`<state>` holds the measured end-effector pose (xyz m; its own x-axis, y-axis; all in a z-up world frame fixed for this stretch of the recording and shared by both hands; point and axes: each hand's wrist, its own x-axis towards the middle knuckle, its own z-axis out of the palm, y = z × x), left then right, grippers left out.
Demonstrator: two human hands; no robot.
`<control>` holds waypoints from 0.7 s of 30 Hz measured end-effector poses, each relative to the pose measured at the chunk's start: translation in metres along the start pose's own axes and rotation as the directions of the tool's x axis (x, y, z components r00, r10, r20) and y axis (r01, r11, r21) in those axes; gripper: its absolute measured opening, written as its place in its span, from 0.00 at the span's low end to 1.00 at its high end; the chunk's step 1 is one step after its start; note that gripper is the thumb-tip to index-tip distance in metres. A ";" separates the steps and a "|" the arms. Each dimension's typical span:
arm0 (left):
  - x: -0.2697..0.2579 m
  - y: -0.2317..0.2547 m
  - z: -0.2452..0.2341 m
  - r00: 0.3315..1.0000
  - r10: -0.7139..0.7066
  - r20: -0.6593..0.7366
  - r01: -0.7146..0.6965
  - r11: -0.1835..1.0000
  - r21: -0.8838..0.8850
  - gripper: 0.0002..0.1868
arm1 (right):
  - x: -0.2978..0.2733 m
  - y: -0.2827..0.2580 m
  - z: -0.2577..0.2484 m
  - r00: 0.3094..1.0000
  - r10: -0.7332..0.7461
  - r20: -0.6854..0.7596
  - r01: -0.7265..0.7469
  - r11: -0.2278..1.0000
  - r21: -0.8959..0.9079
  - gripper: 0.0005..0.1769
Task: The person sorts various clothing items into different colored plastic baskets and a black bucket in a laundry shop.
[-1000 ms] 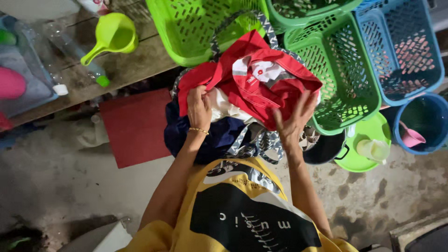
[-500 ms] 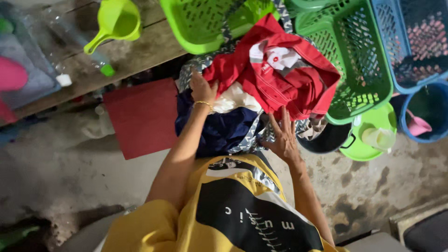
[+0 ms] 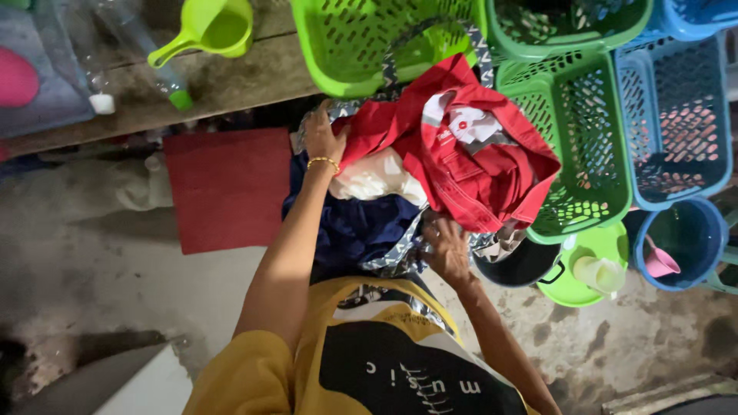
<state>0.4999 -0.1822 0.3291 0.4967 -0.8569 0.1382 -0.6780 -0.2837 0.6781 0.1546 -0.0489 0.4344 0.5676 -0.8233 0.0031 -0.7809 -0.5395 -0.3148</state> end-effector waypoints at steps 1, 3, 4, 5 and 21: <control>0.004 -0.004 0.005 0.999 0.020 0.051 -0.015 0.996 -0.083 0.37 | -0.001 0.006 0.006 0.998 -0.062 -0.018 0.063 0.997 0.046 0.31; 0.011 -0.010 0.014 0.994 -0.042 0.103 0.046 0.998 -0.037 0.34 | 0.006 0.022 0.022 0.990 -0.139 -0.026 0.141 0.986 0.091 0.21; 0.013 -0.014 0.015 0.989 -0.075 0.130 0.077 0.997 -0.010 0.32 | 0.006 0.026 0.026 0.984 -0.176 -0.030 0.179 0.977 0.117 0.17; 0.012 -0.019 0.016 0.992 -0.046 0.120 0.044 0.999 0.014 0.33 | -0.002 0.023 0.028 0.978 -0.189 -0.094 0.199 0.973 0.114 0.17; -0.017 -0.060 -0.020 0.893 0.276 0.355 -0.333 0.936 0.111 0.27 | -0.057 -0.026 0.034 0.994 0.091 0.057 -0.095 0.993 0.065 0.04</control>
<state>0.5429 -0.1418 0.3011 0.0646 -0.9964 0.0546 -0.8603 -0.0279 0.5090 0.1509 0.0178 0.4104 0.5078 -0.8577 -0.0801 -0.8126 -0.4461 -0.3751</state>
